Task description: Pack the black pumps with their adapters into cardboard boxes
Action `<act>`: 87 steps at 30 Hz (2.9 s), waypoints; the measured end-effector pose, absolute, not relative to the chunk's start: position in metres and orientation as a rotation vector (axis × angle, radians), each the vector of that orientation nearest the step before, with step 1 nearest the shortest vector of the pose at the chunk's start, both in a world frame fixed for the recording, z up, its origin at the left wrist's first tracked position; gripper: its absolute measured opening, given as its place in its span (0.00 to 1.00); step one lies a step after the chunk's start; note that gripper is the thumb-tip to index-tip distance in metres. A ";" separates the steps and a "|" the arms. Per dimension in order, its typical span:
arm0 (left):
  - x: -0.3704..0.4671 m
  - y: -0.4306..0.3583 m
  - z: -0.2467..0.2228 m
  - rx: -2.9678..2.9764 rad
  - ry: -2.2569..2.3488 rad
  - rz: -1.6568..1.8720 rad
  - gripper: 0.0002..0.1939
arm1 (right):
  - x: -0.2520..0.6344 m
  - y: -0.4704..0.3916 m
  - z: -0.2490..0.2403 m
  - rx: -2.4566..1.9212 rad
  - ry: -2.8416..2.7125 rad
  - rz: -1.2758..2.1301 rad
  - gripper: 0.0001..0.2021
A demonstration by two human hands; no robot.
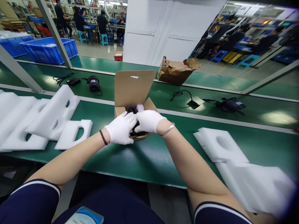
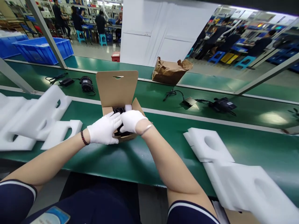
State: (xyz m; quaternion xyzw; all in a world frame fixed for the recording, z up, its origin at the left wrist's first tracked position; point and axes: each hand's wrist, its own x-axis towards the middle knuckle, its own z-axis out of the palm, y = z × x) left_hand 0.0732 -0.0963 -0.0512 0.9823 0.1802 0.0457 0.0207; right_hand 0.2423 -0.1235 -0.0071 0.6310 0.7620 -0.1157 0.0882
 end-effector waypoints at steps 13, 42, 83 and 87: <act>0.058 -0.080 -0.054 2.811 0.497 0.204 0.28 | 0.273 -0.071 -0.113 2.053 2.895 -2.577 0.32; 0.028 -0.130 -0.160 1.736 0.967 1.536 0.36 | 0.241 -0.154 -0.166 2.208 3.959 -0.544 0.09; 0.036 -0.137 -0.150 1.625 1.006 1.358 0.25 | 0.227 -0.163 -0.131 1.891 3.438 0.397 0.09; 0.035 -0.134 -0.157 1.617 0.954 1.392 0.27 | 0.223 -0.167 -0.138 2.075 3.379 0.570 0.07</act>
